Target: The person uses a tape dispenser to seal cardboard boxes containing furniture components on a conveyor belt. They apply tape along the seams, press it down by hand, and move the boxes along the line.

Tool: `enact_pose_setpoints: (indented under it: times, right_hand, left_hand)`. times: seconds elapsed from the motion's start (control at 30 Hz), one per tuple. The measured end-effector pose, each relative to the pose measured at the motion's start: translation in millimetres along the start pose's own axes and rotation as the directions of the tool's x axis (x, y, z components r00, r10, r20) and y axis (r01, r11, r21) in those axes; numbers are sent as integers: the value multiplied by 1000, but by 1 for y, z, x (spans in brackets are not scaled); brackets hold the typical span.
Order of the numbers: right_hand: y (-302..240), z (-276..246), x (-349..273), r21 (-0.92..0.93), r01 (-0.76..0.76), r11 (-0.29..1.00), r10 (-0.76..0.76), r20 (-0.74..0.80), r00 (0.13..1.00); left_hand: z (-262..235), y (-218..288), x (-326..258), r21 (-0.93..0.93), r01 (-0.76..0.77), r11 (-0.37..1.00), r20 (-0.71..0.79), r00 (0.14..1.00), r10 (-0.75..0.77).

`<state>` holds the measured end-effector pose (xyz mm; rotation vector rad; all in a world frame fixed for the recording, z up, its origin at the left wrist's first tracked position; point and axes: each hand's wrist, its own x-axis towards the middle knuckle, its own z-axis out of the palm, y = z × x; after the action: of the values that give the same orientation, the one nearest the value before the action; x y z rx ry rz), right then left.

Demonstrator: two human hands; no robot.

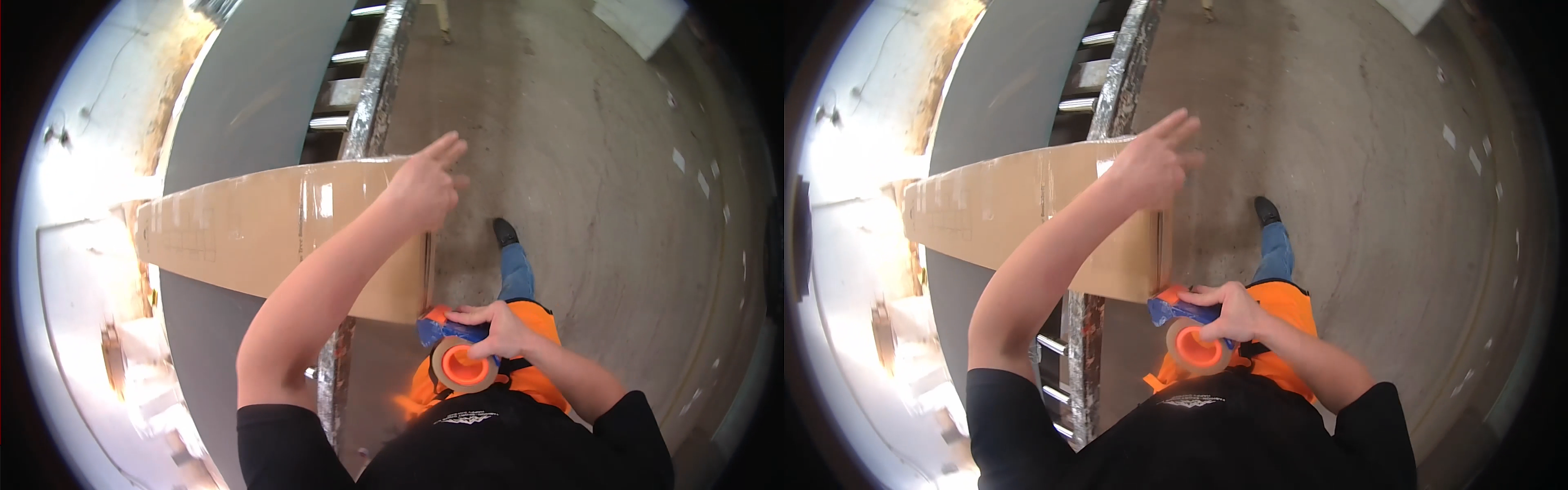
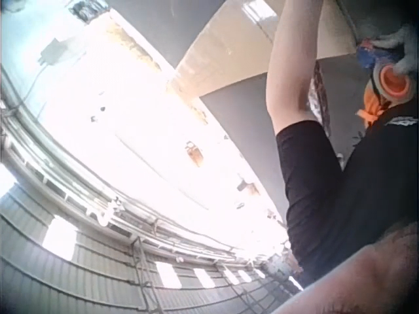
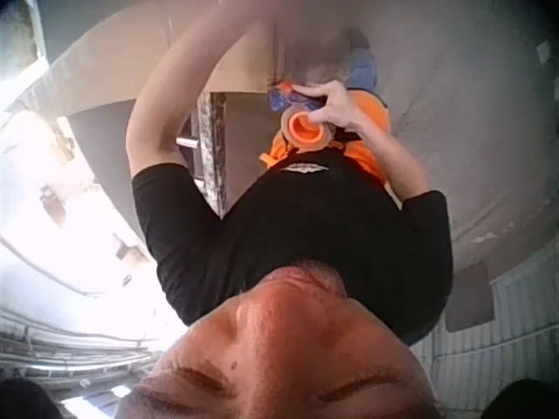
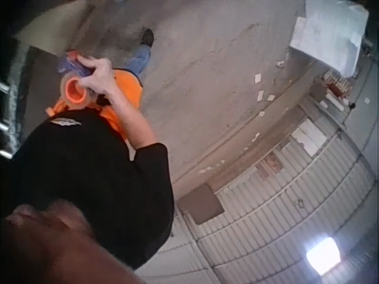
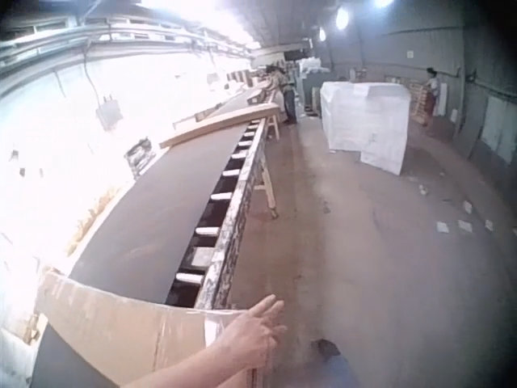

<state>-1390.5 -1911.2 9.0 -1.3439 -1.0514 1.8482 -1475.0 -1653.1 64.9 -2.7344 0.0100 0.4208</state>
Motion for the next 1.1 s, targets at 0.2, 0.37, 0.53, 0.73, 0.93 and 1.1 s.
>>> enact_pose_setpoints:
  times: [0.2, 0.37, 0.53, 0.73, 0.93, 1.1]
  right_hand:
    - [28, 68, -32, 190, 204, 960, -149, -271, 951]
    - [81, 135, -59, 40, 283, 958, -245, -393, 886]
    - [80, 163, -62, 13, 230, 973, -207, -388, 898]
    - [7, 180, 24, -593, 68, 802, -143, -81, 986]
    - [103, 186, 8, -287, 241, 927, -305, -203, 931]
    - [133, 94, -38, 513, 348, 784, -132, -410, 902]
  left_hand:
    - [-7, 67, -69, -348, -186, 919, 9, 979, 202]
    - [-4, 72, -81, -358, -123, 926, 54, 987, 153]
    - [-21, 108, -95, -163, -170, 972, 140, 971, 193]
    - [2, 146, -130, -430, -159, 889, -129, 985, 114]
    - [20, 158, -165, -350, 32, 936, -163, 982, -95]
    - [25, 167, -179, -333, 160, 929, -116, 971, -209]
